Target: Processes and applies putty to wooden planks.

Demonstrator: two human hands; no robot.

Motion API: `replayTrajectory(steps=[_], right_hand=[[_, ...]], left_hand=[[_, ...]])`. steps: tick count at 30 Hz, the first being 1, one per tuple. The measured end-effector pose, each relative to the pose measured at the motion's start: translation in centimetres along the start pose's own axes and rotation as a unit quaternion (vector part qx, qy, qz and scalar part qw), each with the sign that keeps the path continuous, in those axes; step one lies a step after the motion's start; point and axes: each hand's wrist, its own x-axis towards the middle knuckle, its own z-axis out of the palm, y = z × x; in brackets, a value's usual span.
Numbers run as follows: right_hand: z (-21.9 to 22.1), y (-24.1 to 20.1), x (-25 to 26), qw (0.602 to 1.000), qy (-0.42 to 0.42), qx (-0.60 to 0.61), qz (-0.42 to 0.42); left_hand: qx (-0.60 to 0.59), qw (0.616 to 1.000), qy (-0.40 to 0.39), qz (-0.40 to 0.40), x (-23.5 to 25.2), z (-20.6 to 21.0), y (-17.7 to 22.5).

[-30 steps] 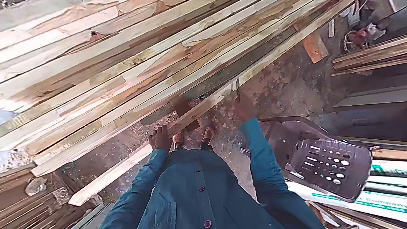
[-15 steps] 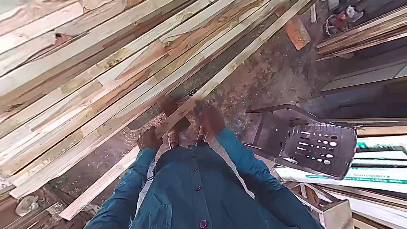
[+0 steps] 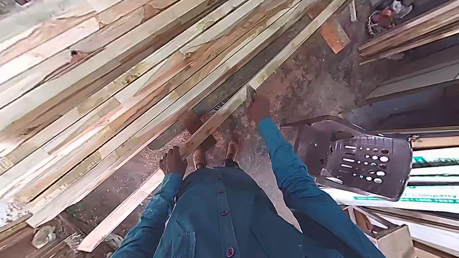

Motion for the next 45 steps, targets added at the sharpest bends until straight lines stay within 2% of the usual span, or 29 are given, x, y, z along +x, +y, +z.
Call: replayTrajectory(steps=[2,6,9,11,13,14,16,18,20,23,26,27,29,32,34,35,37,40,45], right_hand=[[0.3,-1.5,-0.4,0.999,-0.028,0.018,0.001],[5.2,-6.6,-9.3,0.989,-0.14,0.026,-0.051],[5.1,-6.8,-11.4,0.972,-0.222,-0.027,-0.067],[3.3,-4.5,-9.6,0.979,-0.193,-0.016,-0.071],[1.8,-1.1,-6.3,0.991,-0.107,0.037,-0.071],[1.3,0.7,-4.2,0.992,-0.06,0.088,-0.068],[0.6,3.3,-0.2,0.986,-0.004,0.158,-0.053],[-0.4,4.2,2.7,0.979,0.029,0.193,-0.052],[-0.4,4.0,5.0,0.977,0.036,0.2,-0.06],[3.1,3.7,6.1,0.979,0.057,0.172,-0.092],[6.0,2.9,1.3,0.992,0.021,0.094,-0.08],[5.3,2.6,-0.6,0.995,-0.015,0.07,-0.063],[2.5,3.0,-1.8,0.998,-0.023,0.052,-0.033],[-1.6,4.8,2.7,0.999,0.014,0.047,-0.013],[-3.0,4.4,6.0,0.999,0.03,0.038,-0.012],[-3.4,3.4,6.1,0.999,0.012,0.036,-0.006],[-2.7,0.5,3.9,0.998,-0.035,0.043,-0.002],[1.5,-3.2,-1.2,0.995,-0.101,0.023,-0.011],[6.6,-6.4,-9.0,0.979,-0.171,-0.023,-0.105]], left_hand=[[0.014,1.0,0.013,0.002,0.1,-0.1,0.2],[0.013,0.999,-0.025,-0.016,0.7,-0.7,0.8],[0.032,0.999,-0.032,0.008,1.8,-1.1,1.8],[0.033,0.999,0.015,0.026,2.6,-1.3,3.1],[0.047,0.997,0.051,0.034,3.5,-2.0,4.6],[0.055,0.997,0.044,0.03,3.9,-2.4,5.2],[0.059,0.996,-0.055,0.024,4.9,-3.8,5.4],[0.028,0.981,-0.182,0.06,6.6,-5.6,4.1],[0.003,0.972,-0.224,0.068,7.8,-5.9,3.2],[-0.02,0.973,-0.214,0.083,8.8,-4.6,2.5],[-0.046,0.973,-0.205,0.093,8.6,-4.2,2.3],[-0.041,0.978,-0.191,0.076,8.4,-4.3,2.6],[-0.031,0.987,-0.158,0.025,7.0,-4.2,3.8],[0.009,0.992,-0.119,-0.025,4.6,-3.5,5.1],[0.023,0.994,-0.103,-0.04,4.2,-3.4,5.8],[0.026,0.993,-0.104,-0.043,4.2,-3.4,5.9],[0.023,0.993,-0.107,-0.043,4.4,-3.6,6.0],[0.016,0.991,-0.123,-0.042,4.7,-3.8,5.6],[0.005,0.988,-0.151,-0.013,5.8,-4.3,5.1]])
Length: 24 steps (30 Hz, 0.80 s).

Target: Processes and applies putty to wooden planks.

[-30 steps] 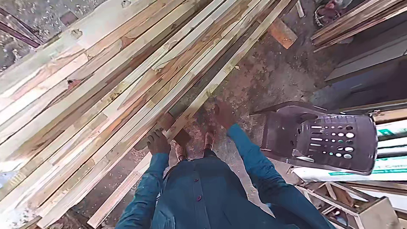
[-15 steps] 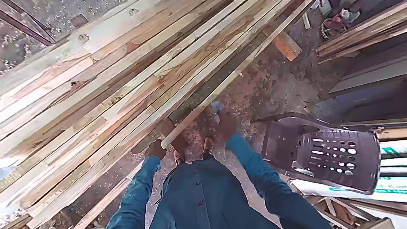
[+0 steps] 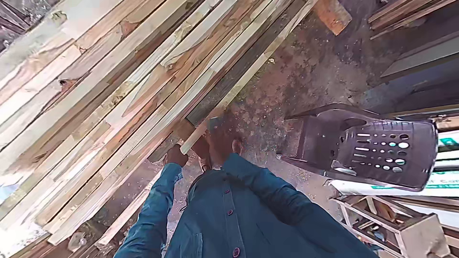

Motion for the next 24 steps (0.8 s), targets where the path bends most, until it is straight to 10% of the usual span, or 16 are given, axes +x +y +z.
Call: replayTrajectory(steps=[4,7,13,21,24], right_hand=[[-1.9,1.0,-1.8,0.998,-0.026,0.061,-0.014],[-0.7,5.2,1.4,0.98,0.16,0.096,-0.069],[4.8,6.4,10.5,0.926,0.321,0.136,-0.148],[8.2,13.5,5.2,0.987,0.137,0.079,-0.005],[6.2,16.3,3.3,0.978,0.194,0.078,-0.014]], left_hand=[[0.012,0.998,0.055,0.022,-0.3,0.1,-0.4],[0.031,0.975,0.217,0.017,0.0,2.8,-0.1],[0.02,0.973,0.227,0.033,0.9,3.6,-0.2],[0.035,0.982,0.183,0.024,0.9,1.8,-0.3],[0.032,0.972,0.231,0.034,1.0,3.8,-0.2]])
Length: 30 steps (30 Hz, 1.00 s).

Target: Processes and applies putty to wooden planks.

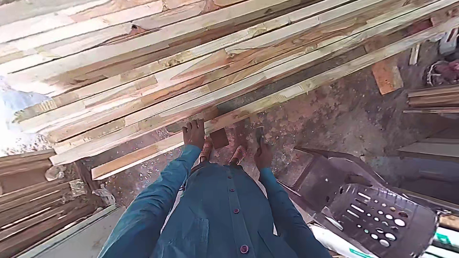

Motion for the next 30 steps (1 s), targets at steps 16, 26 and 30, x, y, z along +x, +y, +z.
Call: replayTrajectory(steps=[16,26,30], right_hand=[[-4.2,-7.7,11.4,0.881,-0.096,-0.118,-0.448],[-10.3,-0.6,4.8,0.909,0.022,0.095,-0.406],[-14.1,5.9,5.4,0.936,0.037,0.068,-0.344]], left_hand=[[-0.246,0.967,0.039,-0.06,-3.4,-3.3,3.5],[-0.393,0.913,0.097,0.047,-5.7,-5.9,16.6],[-0.382,0.918,0.014,0.109,-3.4,-5.5,23.5]])
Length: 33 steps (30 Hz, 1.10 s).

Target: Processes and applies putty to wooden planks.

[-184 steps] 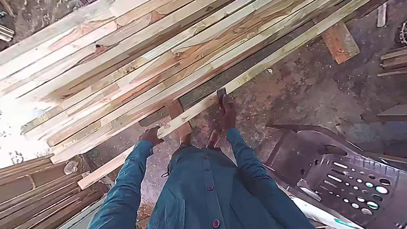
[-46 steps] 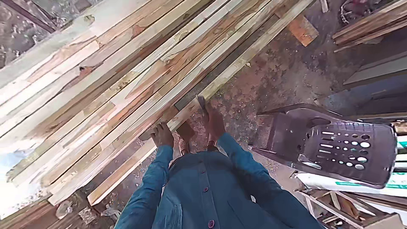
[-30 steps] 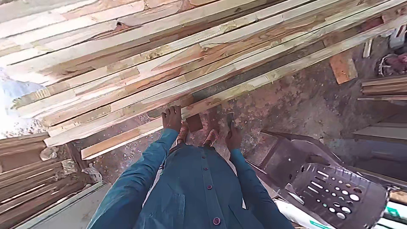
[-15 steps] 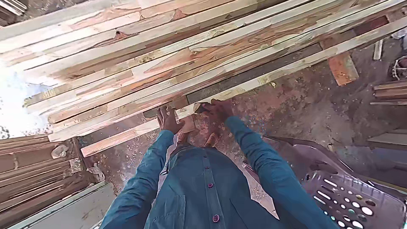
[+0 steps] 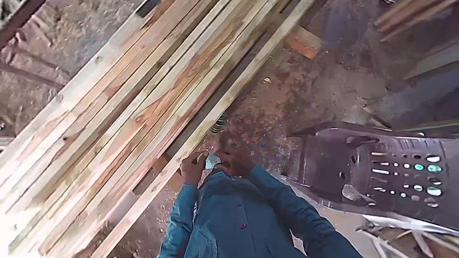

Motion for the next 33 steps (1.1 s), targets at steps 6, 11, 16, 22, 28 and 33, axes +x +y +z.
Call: replayTrajectory(steps=[6,11,16,22,28,33], right_hand=[[-9.1,8.2,-3.7,0.975,0.091,-0.034,0.199],[-18.4,17.6,-6.1,0.925,0.201,-0.097,0.306],[-28.1,24.4,-7.7,0.874,0.239,-0.073,0.416],[-38.9,30.2,-9.5,0.805,0.261,-0.093,0.526],[-44.0,39.1,-11.4,0.802,0.284,-0.131,0.508],[-50.5,49.8,-10.6,0.823,0.292,-0.148,0.464]], left_hand=[[-0.015,0.99,-0.141,0.01,9.9,8.8,8.3],[-0.049,0.959,-0.279,0.02,17.7,18.4,18.3],[-0.089,0.902,-0.417,0.059,20.9,31.2,29.9],[-0.055,0.855,-0.512,0.058,23.7,44.1,42.3],[-0.045,0.833,-0.545,0.089,28.3,55.1,49.4],[0.014,0.838,-0.515,0.18,33.9,64.2,55.4]])
